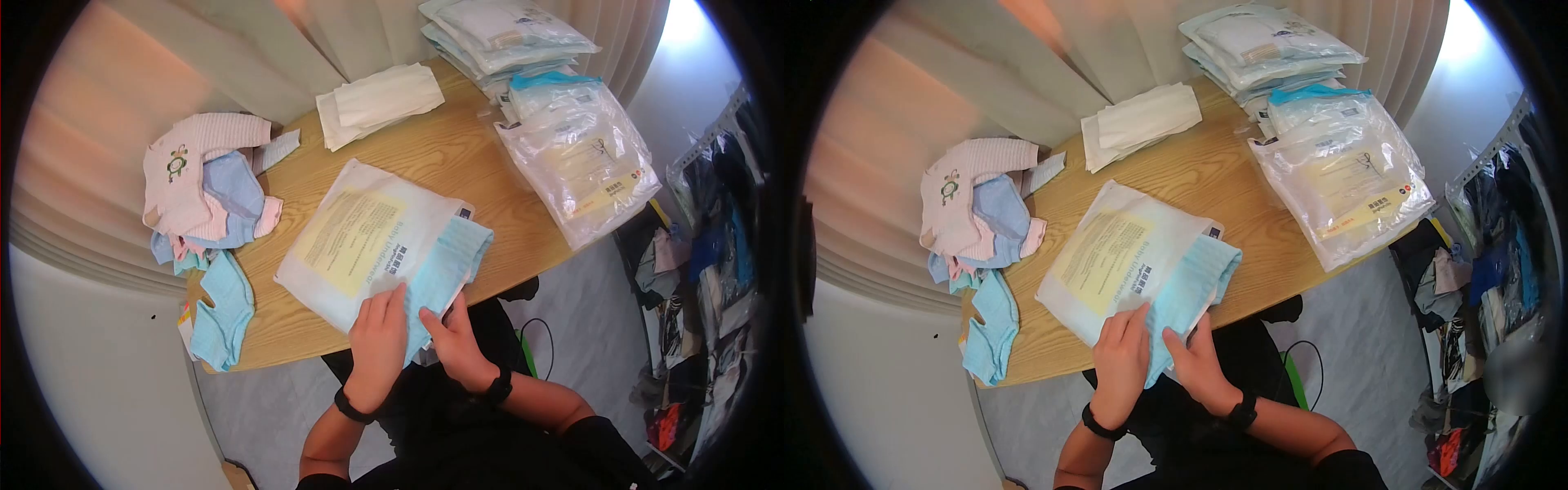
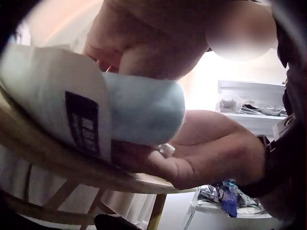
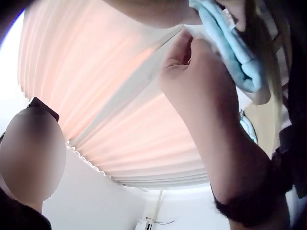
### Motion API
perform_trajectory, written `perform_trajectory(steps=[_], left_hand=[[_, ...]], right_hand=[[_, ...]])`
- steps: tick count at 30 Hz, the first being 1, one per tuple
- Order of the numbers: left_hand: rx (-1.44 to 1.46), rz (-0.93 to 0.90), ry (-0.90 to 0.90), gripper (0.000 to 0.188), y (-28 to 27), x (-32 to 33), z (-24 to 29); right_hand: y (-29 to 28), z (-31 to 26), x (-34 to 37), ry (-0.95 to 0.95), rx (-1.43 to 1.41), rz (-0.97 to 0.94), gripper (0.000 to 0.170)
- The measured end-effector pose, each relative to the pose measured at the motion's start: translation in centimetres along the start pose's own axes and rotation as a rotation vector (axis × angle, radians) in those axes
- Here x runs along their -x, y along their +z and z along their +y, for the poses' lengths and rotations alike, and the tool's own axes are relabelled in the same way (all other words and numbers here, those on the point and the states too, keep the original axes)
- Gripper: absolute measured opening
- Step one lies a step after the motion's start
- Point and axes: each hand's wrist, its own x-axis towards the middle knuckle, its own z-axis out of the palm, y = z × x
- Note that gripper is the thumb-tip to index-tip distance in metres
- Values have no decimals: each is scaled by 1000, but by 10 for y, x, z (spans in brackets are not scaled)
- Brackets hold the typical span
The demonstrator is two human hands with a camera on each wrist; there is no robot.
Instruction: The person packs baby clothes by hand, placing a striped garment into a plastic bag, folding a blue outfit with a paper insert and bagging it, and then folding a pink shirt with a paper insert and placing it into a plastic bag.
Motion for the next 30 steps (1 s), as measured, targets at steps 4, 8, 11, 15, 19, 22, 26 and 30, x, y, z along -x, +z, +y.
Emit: perform_trajectory(steps=[4,8,11,15,19,22,26,30], left_hand=[[98,5,98,38,-12,-1,14],[207,38,143,37,-28,6,31],[310,99,129,31,-29,6,26],[339,243,-18,26,-43,13,5],[24,351,-362,49,-82,51,-95],[-406,228,-589,66,-116,102,-169],[-147,147,-641,76,-127,140,-225],[-256,61,-600,67,-104,144,-253]], right_hand=[[1,7,-15,-47,45,-33,57],[0,14,-37,20,-47,-138,44],[-5,34,-60,31,-209,-108,38],[21,13,-81,88,-34,-107,32],[1,-39,-47,258,-96,-263,39],[-39,-68,-12,422,173,-481,43],[-59,-66,20,551,334,-570,43],[-44,-48,25,658,527,-700,40]])
